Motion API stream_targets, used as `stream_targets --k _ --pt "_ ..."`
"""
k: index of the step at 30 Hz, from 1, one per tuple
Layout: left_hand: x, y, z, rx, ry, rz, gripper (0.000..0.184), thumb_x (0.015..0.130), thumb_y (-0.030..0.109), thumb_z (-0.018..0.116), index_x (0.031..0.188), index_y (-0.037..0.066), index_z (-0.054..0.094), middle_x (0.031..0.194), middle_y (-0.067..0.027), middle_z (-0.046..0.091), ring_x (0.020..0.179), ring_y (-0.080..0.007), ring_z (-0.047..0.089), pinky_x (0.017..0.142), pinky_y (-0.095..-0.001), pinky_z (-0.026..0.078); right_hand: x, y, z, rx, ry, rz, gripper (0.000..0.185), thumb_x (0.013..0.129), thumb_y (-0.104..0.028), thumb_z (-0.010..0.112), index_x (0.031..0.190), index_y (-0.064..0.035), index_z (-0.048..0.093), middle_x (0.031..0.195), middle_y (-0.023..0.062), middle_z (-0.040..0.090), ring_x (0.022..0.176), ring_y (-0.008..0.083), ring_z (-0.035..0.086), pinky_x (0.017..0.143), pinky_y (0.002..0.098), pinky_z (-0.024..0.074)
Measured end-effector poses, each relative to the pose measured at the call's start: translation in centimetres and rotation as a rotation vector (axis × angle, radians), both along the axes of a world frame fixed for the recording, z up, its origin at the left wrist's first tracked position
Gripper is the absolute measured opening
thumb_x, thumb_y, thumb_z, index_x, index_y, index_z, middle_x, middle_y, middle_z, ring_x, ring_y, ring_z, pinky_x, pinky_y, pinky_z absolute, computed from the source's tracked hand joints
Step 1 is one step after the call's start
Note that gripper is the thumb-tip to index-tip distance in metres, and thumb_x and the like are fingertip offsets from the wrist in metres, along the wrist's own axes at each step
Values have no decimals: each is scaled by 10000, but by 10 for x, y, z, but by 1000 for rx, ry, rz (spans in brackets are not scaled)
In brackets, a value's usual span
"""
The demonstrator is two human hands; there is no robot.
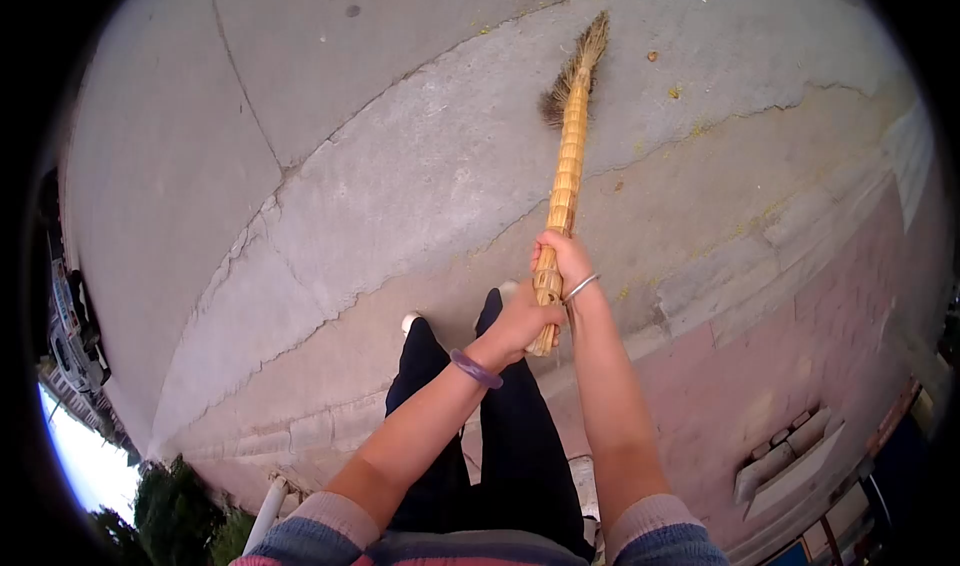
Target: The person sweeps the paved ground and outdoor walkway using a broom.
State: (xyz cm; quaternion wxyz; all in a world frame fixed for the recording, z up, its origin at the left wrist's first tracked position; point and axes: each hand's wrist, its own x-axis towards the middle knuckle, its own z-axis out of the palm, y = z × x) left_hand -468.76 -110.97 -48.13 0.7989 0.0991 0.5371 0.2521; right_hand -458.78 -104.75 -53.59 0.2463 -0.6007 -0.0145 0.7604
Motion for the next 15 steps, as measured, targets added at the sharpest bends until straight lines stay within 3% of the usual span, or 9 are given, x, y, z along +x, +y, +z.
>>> stream_targets --k 2,4,5,9,10,11,13,15 --pt "-18 37 25 -33 -69 -9 303 671 -25 581 929 -11 422 722 -64 495 517 -140 523 417 -274 449 -3 27 14 81 -44 -83 99 755 -110 567 758 -25 517 647 70 532 518 153 528 459 272 460" --pt "-25 46 37 -2 89 -7 311 675 -28 581 936 -6 412 727 -69 499 521 -141 528 418 -271 453 -22 42 28 153 -19 -160 100 752 -101 571 767 -25 508 650 71 529 518 152 526 450 273 459" --pt "-28 42 44 7 171 -8 316 677 -29 581 939 -3 407 729 -72 501 522 -141 530 418 -269 455 -35 46 30 143 32 -103 101 749 -95 573 773 -24 506 650 70 527 517 154 528 447 275 459" --pt "-50 55 43 -8 305 426 293 692 -81 529 939 6 398 733 -88 524 504 -159 542 422 -268 468 -113 76 17 99 298 256 120 730 -102 599 732 0 536 602 75 535 492 162 532 440 282 450" --pt "-64 69 34 19 261 441 233 712 -80 498 922 -15 422 756 -103 545 545 -172 571 432 -268 477 -131 91 12 97 365 337 140 719 -119 608 674 3 556 571 82 540 472 168 527 445 283 438" --pt "-79 89 26 20 206 412 185 733 -62 483 914 -41 453 789 -118 564 582 -191 591 468 -286 492 -148 107 -9 104 398 503 143 746 -121 611 752 11 557 625 77 554 503 153 534 479 272 466" --pt "-89 131 20 -26 178 536 177 740 -53 478 917 -57 477 761 -117 575 580 -203 596 503 -305 505 -167 141 -20 81 369 625 155 714 -127 605 628 -4 564 567 81 549 471 173 524 470 290 437" --pt "-85 166 9 -118 120 459 190 741 -49 485 931 -57 479 736 -107 574 555 -203 589 517 -313 507 -148 172 -29 30 283 541 148 731 -135 607 673 -6 566 583 74 550 481 167 533 462 277 437"
